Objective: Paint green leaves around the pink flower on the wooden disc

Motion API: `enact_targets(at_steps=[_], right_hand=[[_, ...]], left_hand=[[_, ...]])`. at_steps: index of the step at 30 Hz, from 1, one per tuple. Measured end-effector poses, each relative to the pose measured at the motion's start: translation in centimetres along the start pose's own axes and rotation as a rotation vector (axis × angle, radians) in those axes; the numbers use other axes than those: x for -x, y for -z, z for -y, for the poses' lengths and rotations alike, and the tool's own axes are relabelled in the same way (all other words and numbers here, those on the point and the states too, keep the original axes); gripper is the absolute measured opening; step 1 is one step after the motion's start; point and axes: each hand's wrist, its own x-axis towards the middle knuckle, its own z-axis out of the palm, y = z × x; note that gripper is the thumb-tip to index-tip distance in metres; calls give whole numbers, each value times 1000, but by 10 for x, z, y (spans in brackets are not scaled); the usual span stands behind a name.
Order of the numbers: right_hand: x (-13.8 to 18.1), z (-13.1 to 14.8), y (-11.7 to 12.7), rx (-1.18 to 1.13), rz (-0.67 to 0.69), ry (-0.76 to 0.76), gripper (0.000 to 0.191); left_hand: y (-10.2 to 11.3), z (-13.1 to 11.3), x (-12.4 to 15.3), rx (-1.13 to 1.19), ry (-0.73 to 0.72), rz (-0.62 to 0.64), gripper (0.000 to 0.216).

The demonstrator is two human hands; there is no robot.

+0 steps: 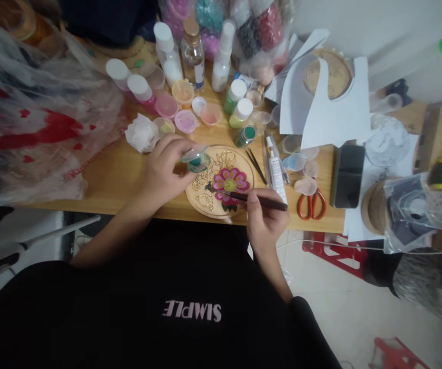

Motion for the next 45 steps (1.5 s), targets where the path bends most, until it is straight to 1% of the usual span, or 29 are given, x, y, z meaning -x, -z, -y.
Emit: enact_targets(at_steps=[3,10,17,24,34,38,45], right_hand=[[0,0,0,11,-3,5,12],[1,3,0,8,10,-43,14],[0,4,0,38,9,-35,15],[1,5,-1,15,17,-29,13],[-1,6,0,73,-7,-11,15],[-1,5,-1,53,-6,-19,14],[1,6,-2,-6,-18,-18,8]], left_hand=[[0,0,0,6,-12,0,31],[0,-1,-1,-2,6,-1,31],[0,-1,0,-2,18,19,33],[1,-2,-1,5,-18,-12,36],[2,-3,-2,-29,36,39,32],[1,-3,-2,-14,40,31,32],[0,-2,-1,5,-11,-24,37]])
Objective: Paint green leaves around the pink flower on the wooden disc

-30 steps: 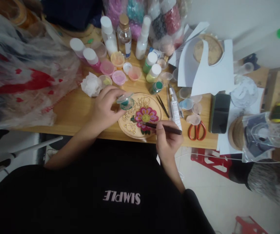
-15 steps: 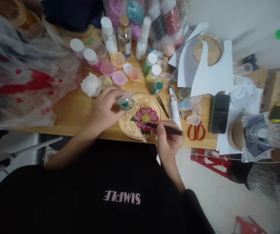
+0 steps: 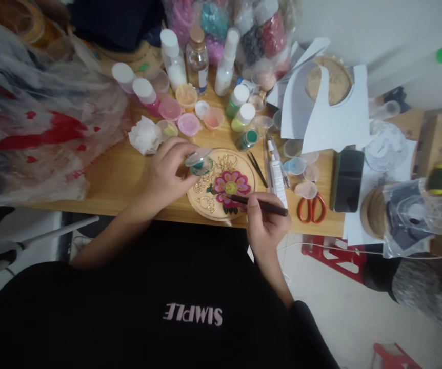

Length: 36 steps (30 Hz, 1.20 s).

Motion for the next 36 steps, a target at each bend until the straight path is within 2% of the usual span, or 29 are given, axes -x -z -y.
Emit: enact_targets(at_steps=[7,30,36], right_hand=[[0,-1,1,21,-2,18,10],[-2,-6,3,32,51,109,7],[0,-9,5,70,55,88,10]], left_hand=[[1,-1,0,-25,18,23,36],[2,-2,-1,-17,-37,-41,34],[1,0,-1,2,-50,-50,33]])
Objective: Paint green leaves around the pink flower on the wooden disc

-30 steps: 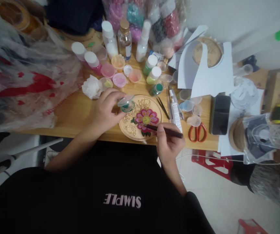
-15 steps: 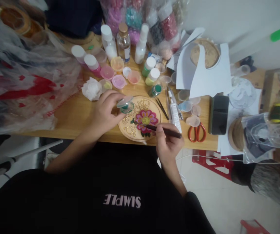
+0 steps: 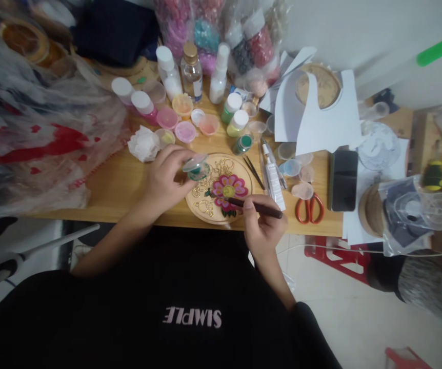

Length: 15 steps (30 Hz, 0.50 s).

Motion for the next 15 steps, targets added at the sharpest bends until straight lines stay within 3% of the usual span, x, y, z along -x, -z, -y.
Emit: enact_targets(at_steps=[15], right_hand=[[6,-2,2,106,-17,-30,14]], left_hand=[[1,-1,0,3,32,34,34]])
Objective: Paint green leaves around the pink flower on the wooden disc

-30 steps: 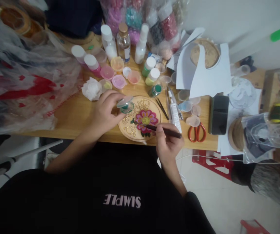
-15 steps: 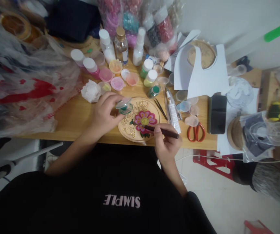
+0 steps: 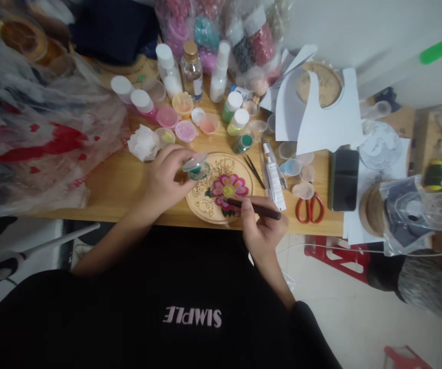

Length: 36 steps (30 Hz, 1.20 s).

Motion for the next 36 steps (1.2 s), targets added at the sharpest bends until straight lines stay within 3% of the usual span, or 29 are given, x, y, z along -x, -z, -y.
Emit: enact_targets(at_steps=[8,16,25,36], right_hand=[[3,0,1,104,-3,5,17],[3,1,0,33,18,12,7],[-1,2,1,62,-34,30,14],[-1,2,3,89,22,75,11]], left_hand=[[0,0,0,-2,-16,-27,33],[2,-2,-1,4,65,55,31],[1,-1,0,-6,21,26,36],[1,-1,0,-1,20,27,34]])
